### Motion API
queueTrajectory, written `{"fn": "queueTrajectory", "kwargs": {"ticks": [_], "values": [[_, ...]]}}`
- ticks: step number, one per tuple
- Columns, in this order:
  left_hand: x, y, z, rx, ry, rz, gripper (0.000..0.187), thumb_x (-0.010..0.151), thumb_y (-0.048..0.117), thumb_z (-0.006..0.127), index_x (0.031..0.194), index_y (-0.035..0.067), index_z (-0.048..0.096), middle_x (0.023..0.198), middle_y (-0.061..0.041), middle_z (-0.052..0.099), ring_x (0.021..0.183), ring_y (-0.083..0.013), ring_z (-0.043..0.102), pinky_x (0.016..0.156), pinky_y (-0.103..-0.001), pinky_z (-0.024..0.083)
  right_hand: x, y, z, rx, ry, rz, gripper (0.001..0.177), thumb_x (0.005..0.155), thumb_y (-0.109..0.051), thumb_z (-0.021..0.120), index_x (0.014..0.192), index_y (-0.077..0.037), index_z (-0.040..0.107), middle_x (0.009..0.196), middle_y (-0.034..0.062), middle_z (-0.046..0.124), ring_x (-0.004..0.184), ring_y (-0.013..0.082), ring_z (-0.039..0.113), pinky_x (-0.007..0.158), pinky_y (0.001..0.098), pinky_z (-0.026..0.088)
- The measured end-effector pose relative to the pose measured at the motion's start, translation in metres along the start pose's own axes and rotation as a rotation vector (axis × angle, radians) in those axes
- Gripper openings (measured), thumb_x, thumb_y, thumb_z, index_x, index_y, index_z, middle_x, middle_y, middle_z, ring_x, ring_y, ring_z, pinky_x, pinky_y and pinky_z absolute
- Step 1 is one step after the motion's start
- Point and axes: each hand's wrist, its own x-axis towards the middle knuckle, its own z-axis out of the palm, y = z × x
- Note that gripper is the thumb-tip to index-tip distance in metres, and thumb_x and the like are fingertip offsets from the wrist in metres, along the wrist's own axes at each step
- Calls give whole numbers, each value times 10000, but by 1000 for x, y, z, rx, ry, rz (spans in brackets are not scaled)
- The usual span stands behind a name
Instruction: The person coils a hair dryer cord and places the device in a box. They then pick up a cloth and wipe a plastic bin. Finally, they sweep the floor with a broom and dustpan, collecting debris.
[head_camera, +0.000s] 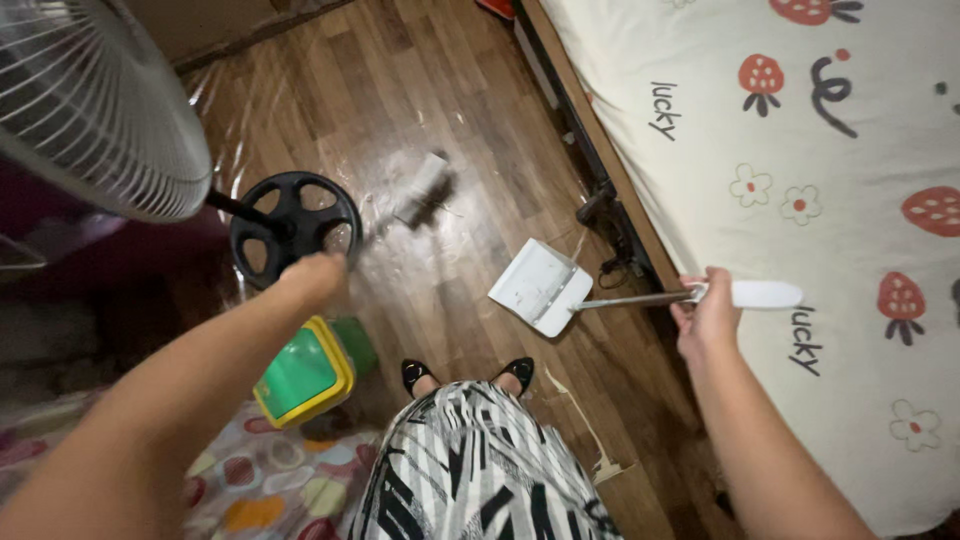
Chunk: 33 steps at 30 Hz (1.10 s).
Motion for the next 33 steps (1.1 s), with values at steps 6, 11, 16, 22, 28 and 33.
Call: {"fn": "queueTrajectory", "kwargs": {"ticks": [6, 11, 16, 22, 28, 33], "values": [[79, 55, 51, -13, 61, -45, 397, 897, 264, 687, 1231, 51, 711, 1245, -193, 695, 1149, -361, 685, 944, -463, 568, 2, 31, 26, -8, -69, -20, 345, 924, -417, 658, 1085, -115, 616, 947, 44, 706, 714, 131, 539, 598, 288, 420], [28, 120, 126, -36, -44, 133, 350, 902, 228, 665, 1200, 55, 721, 1206, -194, 708, 1115, -365, 694, 923, -473, 574, 2, 21, 48, -41, -99, 11, 375, 914, -454, 643, 1135, -151, 623, 959, 1, 702, 765, 91, 555, 639, 262, 425], [-25, 104, 78, 27, -179, 379, 434, 779, 249, 760, 1182, 93, 725, 1199, -168, 707, 1136, -358, 674, 953, -467, 562, -4, 8, 67, -52, -191, 8, 372, 935, -466, 653, 1114, -141, 635, 924, -19, 657, 767, 88, 516, 642, 265, 394], [4, 39, 12, 10, -87, 141, 417, 818, 193, 720, 1220, 81, 726, 1261, -178, 688, 1180, -367, 668, 972, -472, 567, -13, -2, 69, -30, -162, 25, 314, 919, -437, 658, 1046, -151, 629, 858, -44, 655, 721, 62, 540, 612, 247, 408], [1, 110, 59, -1, -99, 127, 348, 912, 161, 626, 1224, 53, 736, 1268, -195, 692, 1170, -359, 692, 961, -481, 577, -18, 10, 73, -61, -191, 1, 312, 939, -417, 652, 896, -108, 643, 787, -14, 616, 618, 89, 476, 535, 250, 367], [-31, 151, 64, 47, -214, 185, 354, 884, 168, 663, 1210, 56, 741, 1233, -196, 698, 1162, -356, 692, 953, -482, 577, -14, 11, 74, -37, -224, 8, 331, 941, -426, 667, 887, -105, 609, 781, 2, 598, 580, 93, 444, 501, 252, 337]]}}
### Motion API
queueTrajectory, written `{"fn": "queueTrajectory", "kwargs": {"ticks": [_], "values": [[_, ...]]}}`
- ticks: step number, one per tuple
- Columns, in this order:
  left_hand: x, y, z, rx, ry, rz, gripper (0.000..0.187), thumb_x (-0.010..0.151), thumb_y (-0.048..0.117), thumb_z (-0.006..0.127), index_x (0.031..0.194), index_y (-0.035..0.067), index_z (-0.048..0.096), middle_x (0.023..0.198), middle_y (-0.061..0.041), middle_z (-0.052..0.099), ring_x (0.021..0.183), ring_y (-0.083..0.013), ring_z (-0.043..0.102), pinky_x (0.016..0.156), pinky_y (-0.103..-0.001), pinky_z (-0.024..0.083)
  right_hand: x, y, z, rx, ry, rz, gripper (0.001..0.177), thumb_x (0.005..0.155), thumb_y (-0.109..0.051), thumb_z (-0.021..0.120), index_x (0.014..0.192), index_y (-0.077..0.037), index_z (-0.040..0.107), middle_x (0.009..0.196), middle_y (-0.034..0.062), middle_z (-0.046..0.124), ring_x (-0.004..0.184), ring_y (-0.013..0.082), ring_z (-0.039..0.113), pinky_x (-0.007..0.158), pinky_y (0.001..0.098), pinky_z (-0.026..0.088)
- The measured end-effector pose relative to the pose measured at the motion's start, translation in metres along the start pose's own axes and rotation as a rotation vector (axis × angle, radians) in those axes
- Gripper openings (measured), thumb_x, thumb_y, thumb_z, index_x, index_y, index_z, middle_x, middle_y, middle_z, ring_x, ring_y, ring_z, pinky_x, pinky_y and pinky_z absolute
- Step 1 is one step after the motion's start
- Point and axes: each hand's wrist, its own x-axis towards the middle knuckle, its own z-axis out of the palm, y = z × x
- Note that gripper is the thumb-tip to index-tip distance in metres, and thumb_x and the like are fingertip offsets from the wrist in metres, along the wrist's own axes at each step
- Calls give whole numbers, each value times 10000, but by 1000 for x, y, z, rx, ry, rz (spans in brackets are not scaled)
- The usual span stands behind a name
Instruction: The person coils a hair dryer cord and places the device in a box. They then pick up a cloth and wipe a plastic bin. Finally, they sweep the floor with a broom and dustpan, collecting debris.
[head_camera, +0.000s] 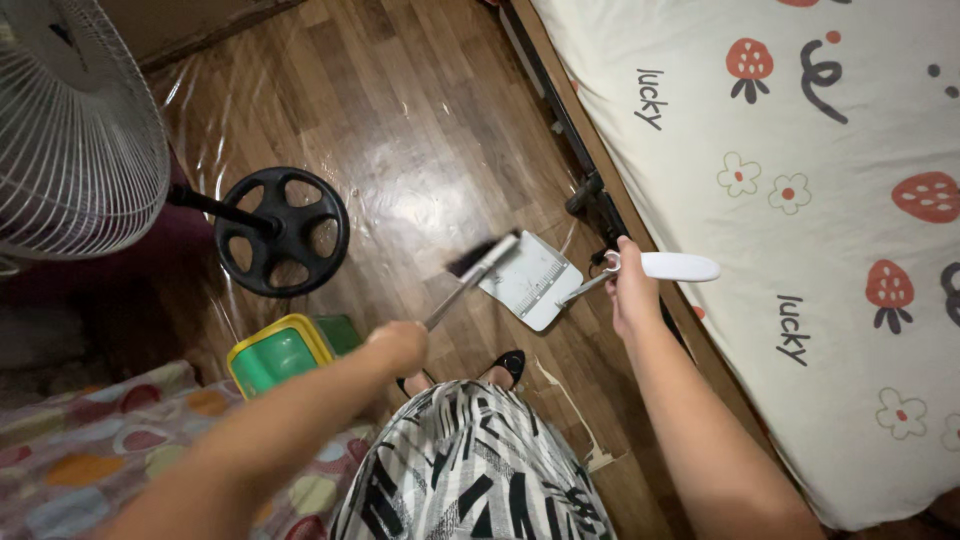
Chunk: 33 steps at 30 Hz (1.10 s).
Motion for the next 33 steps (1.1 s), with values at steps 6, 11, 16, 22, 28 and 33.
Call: {"fn": "queueTrajectory", "kwargs": {"ticks": [6, 11, 16, 22, 28, 33], "values": [[-66, -48, -48, -34, 197, 30, 422, 890, 127, 580, 1309, 77, 603, 1138, -215, 709, 1071, -408, 694, 879, -525, 571, 9, -9, -15, -63, 65, 58, 384, 885, -507, 644, 1073, -172, 641, 927, -31, 656, 765, 76, 526, 648, 250, 424], [-88, -82, -74, -37, 113, -73, 611, 838, 92, 596, 1441, 160, 515, 1193, -210, 701, 1091, -392, 689, 909, -493, 572, 17, -10, -25, -102, 53, 25, 420, 886, -512, 646, 1107, -156, 628, 979, -4, 670, 818, 124, 518, 677, 298, 414], [-54, -151, -56, -32, 136, -174, 512, 849, 179, 619, 1354, 114, 572, 1170, -182, 738, 1032, -362, 748, 885, -475, 611, 18, -28, -71, -81, 128, 6, 355, 908, -421, 604, 1118, -135, 583, 1007, 37, 705, 829, 135, 591, 689, 304, 492], [42, -121, 22, 237, 141, -18, 355, 815, 309, 746, 1115, 121, 764, 1183, -124, 741, 1091, -328, 713, 924, -468, 584, 9, -15, -91, 30, 69, -79, 269, 953, -332, 633, 1073, -97, 580, 905, 44, 648, 707, 137, 531, 568, 301, 381], [32, 10, 78, -28, 9, 69, 368, 849, 228, 697, 1188, 92, 745, 1224, -181, 698, 1120, -350, 684, 949, -470, 555, 7, 14, -71, -28, 66, -56, 283, 930, -366, 670, 1028, -108, 607, 878, -4, 659, 682, 93, 528, 556, 253, 380], [2, -35, 28, -113, 17, 78, 467, 781, 151, 702, 1235, 45, 669, 1113, -225, 707, 993, -367, 706, 853, -470, 575, 12, 6, -76, 35, 113, -57, 349, 932, -427, 728, 1075, -132, 608, 880, 29, 615, 701, 134, 513, 590, 304, 366]]}}
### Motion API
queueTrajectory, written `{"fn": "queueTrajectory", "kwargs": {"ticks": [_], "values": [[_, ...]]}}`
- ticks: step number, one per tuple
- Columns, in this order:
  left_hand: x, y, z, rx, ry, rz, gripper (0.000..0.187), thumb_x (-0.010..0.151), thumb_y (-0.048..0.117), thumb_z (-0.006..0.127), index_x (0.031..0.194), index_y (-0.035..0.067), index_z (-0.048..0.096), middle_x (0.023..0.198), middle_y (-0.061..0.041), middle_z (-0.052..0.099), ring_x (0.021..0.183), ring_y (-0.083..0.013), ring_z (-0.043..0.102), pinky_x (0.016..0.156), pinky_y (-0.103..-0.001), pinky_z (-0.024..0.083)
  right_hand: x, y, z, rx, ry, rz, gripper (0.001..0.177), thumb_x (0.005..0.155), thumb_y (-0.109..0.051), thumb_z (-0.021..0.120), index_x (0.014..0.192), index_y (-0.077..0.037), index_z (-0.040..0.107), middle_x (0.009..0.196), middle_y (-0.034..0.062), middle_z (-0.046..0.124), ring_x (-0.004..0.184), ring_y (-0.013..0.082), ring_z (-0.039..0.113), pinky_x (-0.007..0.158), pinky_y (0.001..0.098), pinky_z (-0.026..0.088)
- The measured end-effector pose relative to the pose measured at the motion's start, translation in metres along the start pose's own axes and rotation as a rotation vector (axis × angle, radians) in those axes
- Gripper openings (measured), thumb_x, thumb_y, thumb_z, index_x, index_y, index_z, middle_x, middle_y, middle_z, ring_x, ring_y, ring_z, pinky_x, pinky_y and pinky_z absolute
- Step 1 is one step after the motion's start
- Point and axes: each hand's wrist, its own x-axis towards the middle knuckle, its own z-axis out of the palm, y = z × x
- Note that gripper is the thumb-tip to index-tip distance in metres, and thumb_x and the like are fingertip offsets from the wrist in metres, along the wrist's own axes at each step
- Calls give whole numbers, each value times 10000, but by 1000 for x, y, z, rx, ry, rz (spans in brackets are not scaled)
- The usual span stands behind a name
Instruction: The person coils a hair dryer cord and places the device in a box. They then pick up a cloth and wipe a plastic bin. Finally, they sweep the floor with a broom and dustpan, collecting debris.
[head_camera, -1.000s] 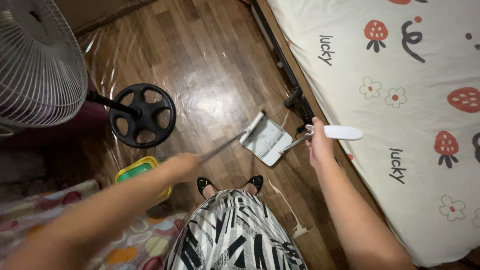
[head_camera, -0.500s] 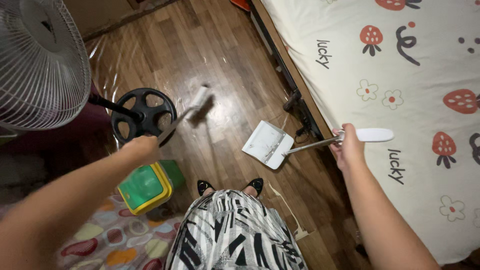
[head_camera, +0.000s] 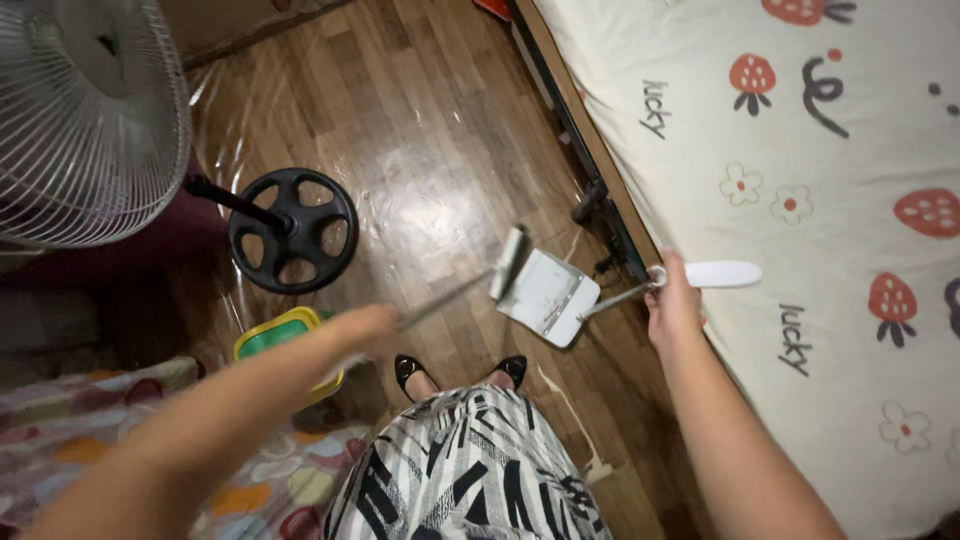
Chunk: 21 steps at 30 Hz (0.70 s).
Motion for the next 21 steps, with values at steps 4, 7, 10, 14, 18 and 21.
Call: {"fn": "queueTrajectory", "kwargs": {"ticks": [4, 7, 10, 14, 18, 21], "values": [[-11, -58, -30, -78, 120, -109, 550, 705, 70, 701, 1246, 11, 623, 984, -245, 743, 853, -367, 746, 747, -468, 609, -24, 22, 1, 547, -116, -312, 464, 958, -434, 690, 1259, -122, 524, 1211, 42, 638, 1135, 181, 613, 1031, 347, 456], [-20, -86, -27, -490, 157, -189, 500, 747, 53, 660, 1229, -74, 618, 837, -241, 705, 670, -346, 693, 601, -472, 569, -59, 59, 25, 723, -70, -170, 621, 924, -495, 625, 1417, -147, 480, 1429, 18, 536, 1306, 177, 532, 1163, 374, 373], [-39, -112, -19, -791, 223, -199, 457, 766, 43, 663, 1201, -97, 680, 720, -177, 710, 555, -262, 679, 493, -394, 528, -95, 85, 66, 722, -22, 84, 716, 956, -493, 603, 1530, -150, 348, 1569, 16, 389, 1416, 169, 398, 1196, 401, 289], [-72, -138, -10, -1532, 241, -175, 719, 776, -11, 596, 1443, 232, 483, 650, -111, 568, 489, -224, 502, 420, -387, 410, -119, 74, 151, 384, -313, 150, 711, 878, -225, 649, 1517, -146, 348, 1526, 82, 448, 1402, 299, 448, 1157, 452, 380], [-83, -134, -32, -1891, 9, 195, 420, 768, 184, 681, 1186, 155, 705, 586, -19, 511, 436, -148, 480, 392, -305, 401, -154, 28, 242, -75, -799, -21, 727, 827, -136, 682, 1502, -123, 413, 1494, 160, 483, 1395, 314, 478, 1133, 455, 383], [-70, -117, -70, -1811, 137, 93, 138, 875, 157, 775, 981, 91, 716, 725, 16, 620, 564, -119, 572, 481, -288, 447, -199, 2, 308, -555, -1252, -550, 847, 709, -79, 728, 1487, -139, 399, 1474, 130, 462, 1409, 282, 431, 1144, 431, 347]]}}
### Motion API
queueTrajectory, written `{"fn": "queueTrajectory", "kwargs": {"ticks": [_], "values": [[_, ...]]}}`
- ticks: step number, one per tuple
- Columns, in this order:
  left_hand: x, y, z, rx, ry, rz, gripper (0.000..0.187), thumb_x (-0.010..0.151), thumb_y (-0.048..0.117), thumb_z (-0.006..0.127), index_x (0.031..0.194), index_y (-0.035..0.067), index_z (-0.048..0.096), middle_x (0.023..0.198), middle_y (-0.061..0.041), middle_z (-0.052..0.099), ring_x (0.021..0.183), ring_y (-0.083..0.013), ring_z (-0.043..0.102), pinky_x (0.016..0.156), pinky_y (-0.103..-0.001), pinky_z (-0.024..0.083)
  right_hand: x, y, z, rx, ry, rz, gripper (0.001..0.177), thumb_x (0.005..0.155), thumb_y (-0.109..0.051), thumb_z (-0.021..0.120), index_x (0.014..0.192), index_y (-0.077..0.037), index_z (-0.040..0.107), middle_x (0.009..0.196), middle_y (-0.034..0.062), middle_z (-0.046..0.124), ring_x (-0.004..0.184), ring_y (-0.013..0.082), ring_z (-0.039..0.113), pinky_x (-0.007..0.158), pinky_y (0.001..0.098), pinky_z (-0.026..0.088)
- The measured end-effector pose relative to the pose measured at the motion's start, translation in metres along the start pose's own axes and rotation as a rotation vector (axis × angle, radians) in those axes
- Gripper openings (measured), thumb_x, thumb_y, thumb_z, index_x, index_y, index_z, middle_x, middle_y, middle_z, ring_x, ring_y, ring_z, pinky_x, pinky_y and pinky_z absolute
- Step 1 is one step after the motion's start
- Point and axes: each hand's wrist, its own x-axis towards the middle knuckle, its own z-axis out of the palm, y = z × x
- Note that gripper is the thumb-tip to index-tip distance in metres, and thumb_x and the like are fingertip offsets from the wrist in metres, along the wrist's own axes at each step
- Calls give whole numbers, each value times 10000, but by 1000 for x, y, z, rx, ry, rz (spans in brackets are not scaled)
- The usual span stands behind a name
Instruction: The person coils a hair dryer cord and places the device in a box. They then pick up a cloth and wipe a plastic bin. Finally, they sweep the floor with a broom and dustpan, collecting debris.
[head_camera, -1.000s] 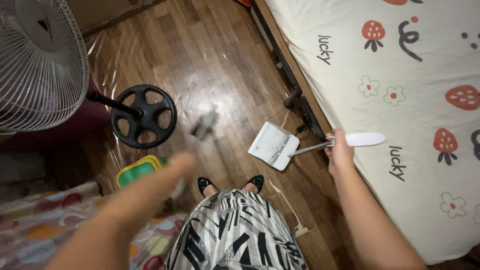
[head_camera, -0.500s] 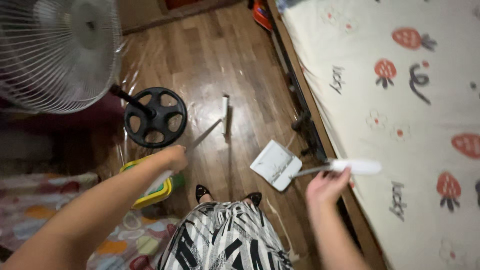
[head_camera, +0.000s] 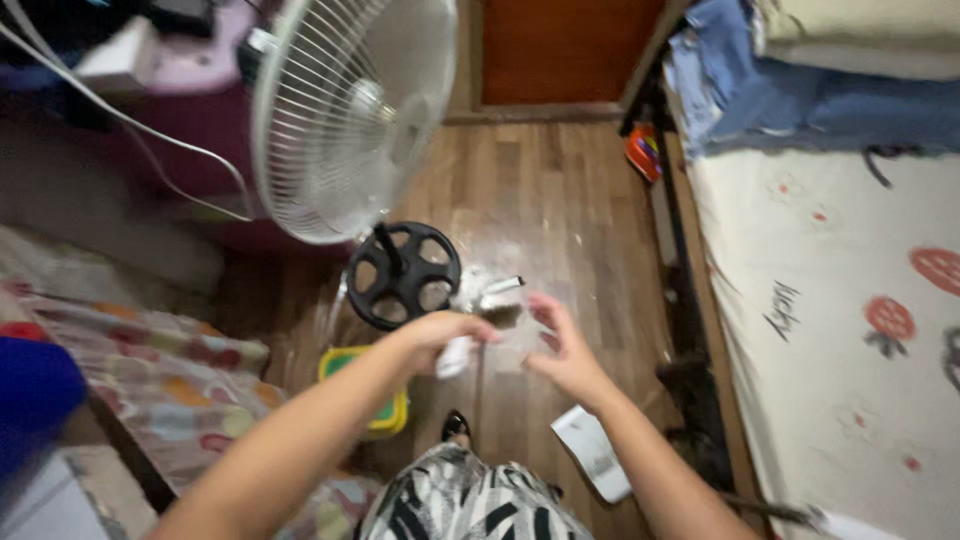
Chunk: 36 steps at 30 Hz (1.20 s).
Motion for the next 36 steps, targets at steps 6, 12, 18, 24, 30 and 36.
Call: {"fn": "queueTrajectory", "kwargs": {"ticks": [6, 12, 18, 24, 30, 36], "values": [[50, 76, -4, -219, -69, 36, 247, 927, 373, 574, 857, 166, 689, 650, 11, 548, 514, -103, 526, 456, -257, 413, 93, -37, 38, -174, -182, -374, 820, 693, -16, 659, 1490, -93, 481, 1480, 137, 429, 1442, 294, 392, 1215, 409, 297], [41, 153, -28, -124, -222, 118, 569, 914, 701, 376, 1060, 223, 649, 825, 12, 696, 676, -131, 608, 581, -279, 510, 183, -35, 3, -76, -107, -388, 676, 768, 51, 566, 1434, -32, 491, 1519, 131, 417, 1457, 257, 383, 1194, 398, 290], [46, 240, -28, -59, -315, 440, 460, 880, 273, 682, 1294, 238, 485, 1024, 27, 712, 948, -163, 677, 819, -396, 585, 309, -49, -46, 189, -205, -160, 589, 819, 117, 424, 1366, -41, 576, 1333, 78, 636, 1264, 211, 591, 1062, 368, 464], [137, 369, -1, 445, 346, 301, 316, 952, 321, 590, 1216, 159, 654, 875, -113, 684, 777, -289, 715, 738, -493, 620, 440, -55, -156, 117, -383, -242, 502, 892, 82, 492, 1373, -33, 583, 1290, 82, 658, 1221, 189, 618, 1068, 342, 479], [189, 442, 9, 722, 828, 473, 328, 878, 357, 705, 1152, 176, 720, 1107, -118, 757, 1050, -339, 693, 923, -457, 523, 570, -61, -265, -63, -538, -240, 461, 907, 32, 544, 1364, -34, 562, 1332, 66, 635, 1238, 180, 600, 1074, 343, 472], [247, 506, 1, 592, 1065, 462, 300, 874, 337, 718, 1137, 194, 740, 1045, -153, 742, 1039, -369, 682, 907, -505, 518, 682, -41, -268, -54, -713, -148, 454, 917, 8, 579, 1366, -41, 536, 1314, 61, 628, 1253, 184, 586, 1069, 350, 477]]}}
